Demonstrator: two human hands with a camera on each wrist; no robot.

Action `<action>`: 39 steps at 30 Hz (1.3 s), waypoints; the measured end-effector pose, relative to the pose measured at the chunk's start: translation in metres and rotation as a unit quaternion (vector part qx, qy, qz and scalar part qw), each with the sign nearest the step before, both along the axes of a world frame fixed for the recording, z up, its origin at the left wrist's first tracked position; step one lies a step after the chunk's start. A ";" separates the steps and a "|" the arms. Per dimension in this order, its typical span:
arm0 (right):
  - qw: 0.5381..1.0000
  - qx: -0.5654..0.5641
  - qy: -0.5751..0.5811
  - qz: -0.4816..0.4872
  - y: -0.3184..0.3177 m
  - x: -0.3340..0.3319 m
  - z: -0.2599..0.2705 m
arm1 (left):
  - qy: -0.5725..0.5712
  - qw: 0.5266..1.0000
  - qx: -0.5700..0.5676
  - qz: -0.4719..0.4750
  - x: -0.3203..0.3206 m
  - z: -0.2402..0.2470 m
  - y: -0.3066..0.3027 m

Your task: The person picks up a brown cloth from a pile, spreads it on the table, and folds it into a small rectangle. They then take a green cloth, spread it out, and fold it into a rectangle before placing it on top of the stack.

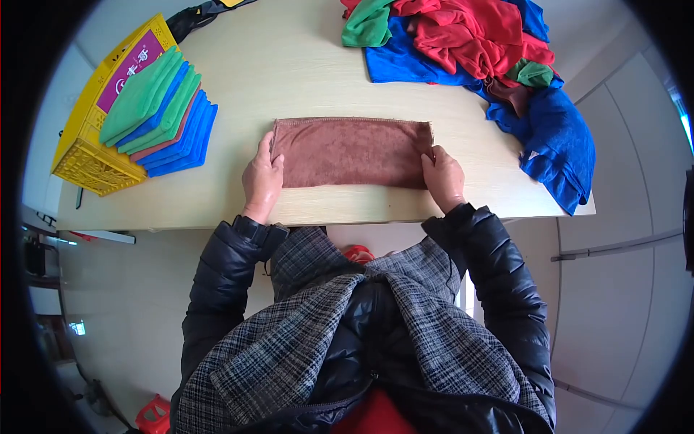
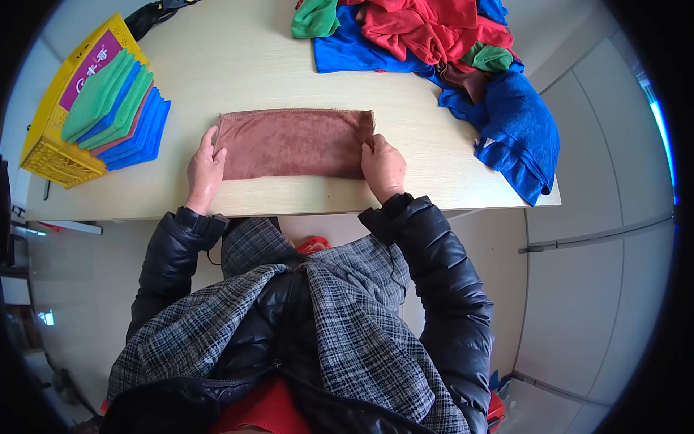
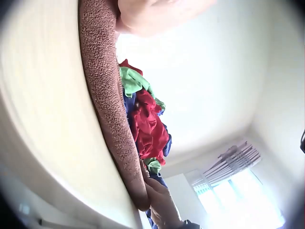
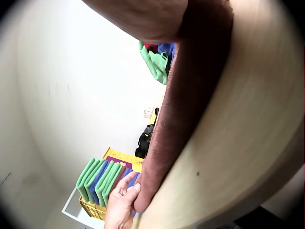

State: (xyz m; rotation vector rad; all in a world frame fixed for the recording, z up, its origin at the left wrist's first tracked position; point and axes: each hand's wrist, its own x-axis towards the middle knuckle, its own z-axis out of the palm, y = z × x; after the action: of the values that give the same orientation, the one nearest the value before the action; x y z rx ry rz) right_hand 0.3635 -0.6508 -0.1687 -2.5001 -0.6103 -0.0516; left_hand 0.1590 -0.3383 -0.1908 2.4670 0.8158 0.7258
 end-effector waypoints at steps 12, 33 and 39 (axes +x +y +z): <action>0.993 -0.067 -0.094 -0.029 -0.033 -0.037 0.004 | 0.091 0.992 0.073 0.038 -0.052 0.019 -0.045; 0.951 -0.005 -0.146 0.272 0.040 -0.101 0.021 | -0.039 0.969 0.132 -0.207 -0.023 0.033 -0.099; 0.934 -0.086 -0.163 0.305 0.050 -0.133 -0.008 | 0.109 0.962 0.163 -0.188 -0.016 0.000 -0.081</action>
State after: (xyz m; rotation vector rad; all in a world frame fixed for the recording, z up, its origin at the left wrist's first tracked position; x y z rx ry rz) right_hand 0.2307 -0.6007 -0.1767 -2.3631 -1.5645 -0.1870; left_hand 0.1426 -0.4194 -0.1905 2.9200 0.2898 0.4833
